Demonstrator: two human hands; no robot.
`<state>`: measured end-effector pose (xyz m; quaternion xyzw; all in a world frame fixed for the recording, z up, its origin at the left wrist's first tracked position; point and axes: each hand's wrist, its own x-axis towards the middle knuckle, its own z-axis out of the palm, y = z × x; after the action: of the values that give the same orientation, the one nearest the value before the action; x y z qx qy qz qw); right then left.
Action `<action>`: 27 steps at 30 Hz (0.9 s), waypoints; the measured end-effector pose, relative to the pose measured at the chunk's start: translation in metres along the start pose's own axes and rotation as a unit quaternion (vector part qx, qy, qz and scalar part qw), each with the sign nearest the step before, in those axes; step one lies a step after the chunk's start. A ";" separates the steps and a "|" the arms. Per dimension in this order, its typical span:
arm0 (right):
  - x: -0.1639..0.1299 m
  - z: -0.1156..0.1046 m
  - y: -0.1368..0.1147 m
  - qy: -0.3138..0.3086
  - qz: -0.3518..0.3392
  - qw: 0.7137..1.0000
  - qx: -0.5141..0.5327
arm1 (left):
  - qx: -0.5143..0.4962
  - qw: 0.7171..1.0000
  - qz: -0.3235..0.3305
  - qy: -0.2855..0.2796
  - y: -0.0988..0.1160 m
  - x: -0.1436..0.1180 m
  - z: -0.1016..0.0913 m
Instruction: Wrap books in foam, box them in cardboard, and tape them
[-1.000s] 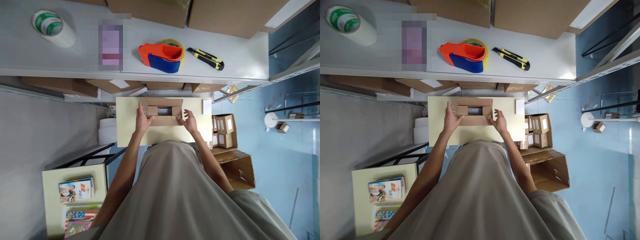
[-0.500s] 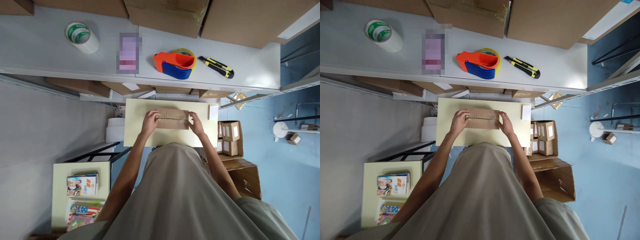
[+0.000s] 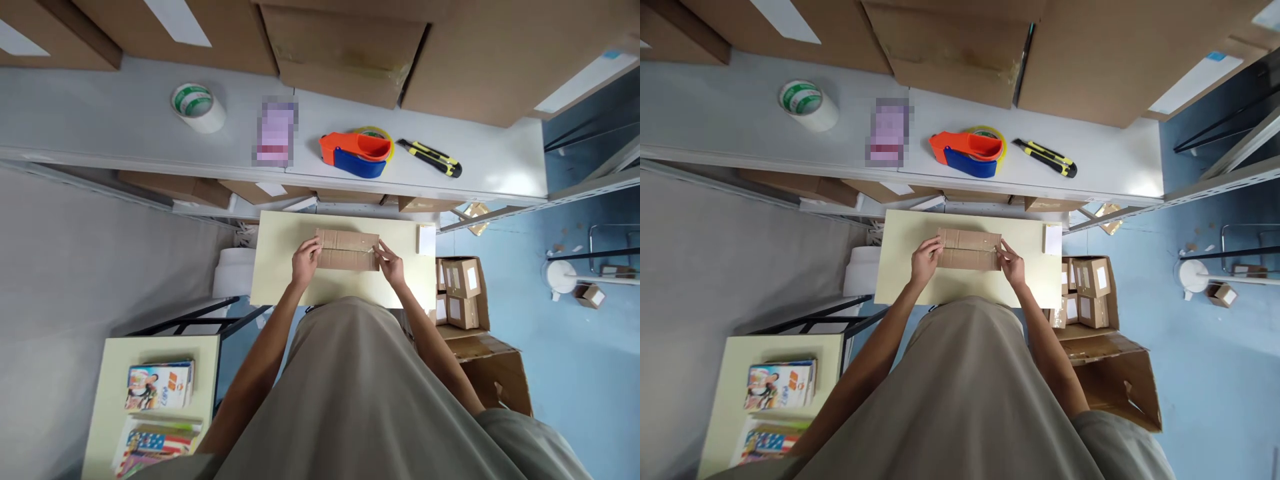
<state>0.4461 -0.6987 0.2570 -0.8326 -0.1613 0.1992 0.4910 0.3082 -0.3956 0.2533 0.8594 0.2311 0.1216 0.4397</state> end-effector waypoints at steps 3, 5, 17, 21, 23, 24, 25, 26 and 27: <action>-0.002 0.002 -0.006 0.028 0.013 0.999 0.041 | -0.016 1.000 -0.006 0.008 0.004 -0.005 -0.001; -0.006 0.004 -0.010 0.041 0.014 0.998 0.056 | -0.019 1.000 -0.004 -0.002 0.007 -0.012 -0.003; 0.033 -0.024 -0.104 0.106 -0.187 0.961 -0.171 | 0.083 0.996 0.032 0.003 0.075 0.010 -0.024; 0.103 -0.033 -0.209 0.145 -0.299 0.910 -0.247 | 0.040 0.987 0.126 0.091 0.152 0.070 -0.049; 0.138 -0.031 -0.244 0.104 -0.284 0.908 -0.289 | 0.019 0.979 0.159 0.128 0.188 0.094 -0.061; 0.153 -0.029 -0.255 0.080 -0.260 0.911 -0.310 | 0.012 0.976 0.170 0.139 0.202 0.103 -0.066; 0.165 -0.027 -0.263 0.059 -0.239 0.912 -0.328 | 0.006 0.974 0.174 0.148 0.212 0.110 -0.069; 0.175 -0.025 -0.268 0.043 -0.216 0.912 -0.345 | 0.000 0.972 0.174 0.155 0.220 0.114 -0.072; 0.182 -0.023 -0.270 0.032 -0.197 0.912 -0.359 | -0.007 0.972 0.171 0.158 0.224 0.116 -0.073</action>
<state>0.5956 -0.5059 0.4739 -0.9101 -0.3667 0.0005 0.1932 0.4430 -0.3997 0.4784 0.8527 0.1464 0.3313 0.3764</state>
